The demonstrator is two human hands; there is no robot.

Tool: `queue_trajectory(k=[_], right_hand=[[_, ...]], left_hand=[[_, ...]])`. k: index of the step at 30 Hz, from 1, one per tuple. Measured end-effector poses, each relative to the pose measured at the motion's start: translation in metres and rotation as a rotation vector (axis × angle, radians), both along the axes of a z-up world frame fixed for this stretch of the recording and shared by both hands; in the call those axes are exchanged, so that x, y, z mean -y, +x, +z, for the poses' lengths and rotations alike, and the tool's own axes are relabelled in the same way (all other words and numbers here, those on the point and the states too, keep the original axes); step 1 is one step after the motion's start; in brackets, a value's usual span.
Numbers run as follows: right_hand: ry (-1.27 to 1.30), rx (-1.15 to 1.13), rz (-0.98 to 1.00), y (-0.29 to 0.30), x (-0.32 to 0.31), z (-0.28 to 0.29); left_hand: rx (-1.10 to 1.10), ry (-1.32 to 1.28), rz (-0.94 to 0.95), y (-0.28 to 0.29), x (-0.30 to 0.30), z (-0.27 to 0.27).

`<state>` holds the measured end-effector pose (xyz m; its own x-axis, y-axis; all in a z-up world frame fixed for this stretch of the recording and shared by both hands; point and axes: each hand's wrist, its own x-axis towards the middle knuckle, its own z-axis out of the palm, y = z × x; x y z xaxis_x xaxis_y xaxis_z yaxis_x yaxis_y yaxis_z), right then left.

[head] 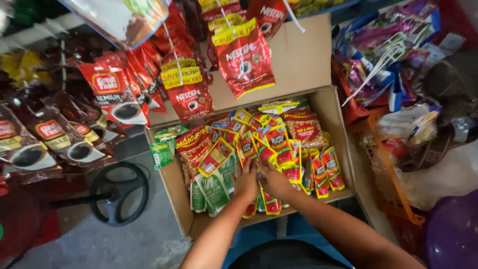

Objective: Moving various condiment packets, breadcrumb pouches, and coconut milk pouches from retail shelves into a cardboard box.

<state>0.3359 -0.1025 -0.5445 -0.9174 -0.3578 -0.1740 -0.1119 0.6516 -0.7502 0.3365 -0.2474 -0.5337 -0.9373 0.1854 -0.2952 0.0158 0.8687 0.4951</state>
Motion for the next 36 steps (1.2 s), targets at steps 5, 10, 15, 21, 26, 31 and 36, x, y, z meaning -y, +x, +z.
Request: queue_trajectory(k=[5, 10, 15, 21, 26, 31, 36], right_hand=[[-0.090, 0.078, -0.138, -0.029, -0.008, 0.037], [-0.313, -0.168, -0.312, -0.071, -0.047, 0.109], [-0.539, -0.486, -0.453, -0.108, -0.098, 0.250], [-0.789, -0.756, -0.534, -0.155, -0.172, 0.404], [-0.936, -0.878, -0.644, -0.241, -0.253, 0.460], [-1.002, -0.972, -0.764, -0.346, -0.335, 0.470], [-1.020, -0.943, -0.747, -0.421, -0.391, 0.465]], left_hand=[[0.125, -0.266, 0.000, -0.029, -0.024, 0.064], [-0.357, 0.411, 0.180, -0.060, -0.069, 0.095], [-0.661, 0.756, 0.155, -0.101, -0.134, 0.233], [-0.612, 1.114, -0.052, -0.147, -0.198, 0.393], [-0.789, 1.107, -0.165, -0.234, -0.258, 0.439], [-0.873, 0.935, -0.124, -0.334, -0.301, 0.450], [-1.017, 0.848, -0.063, -0.399, -0.325, 0.461]])
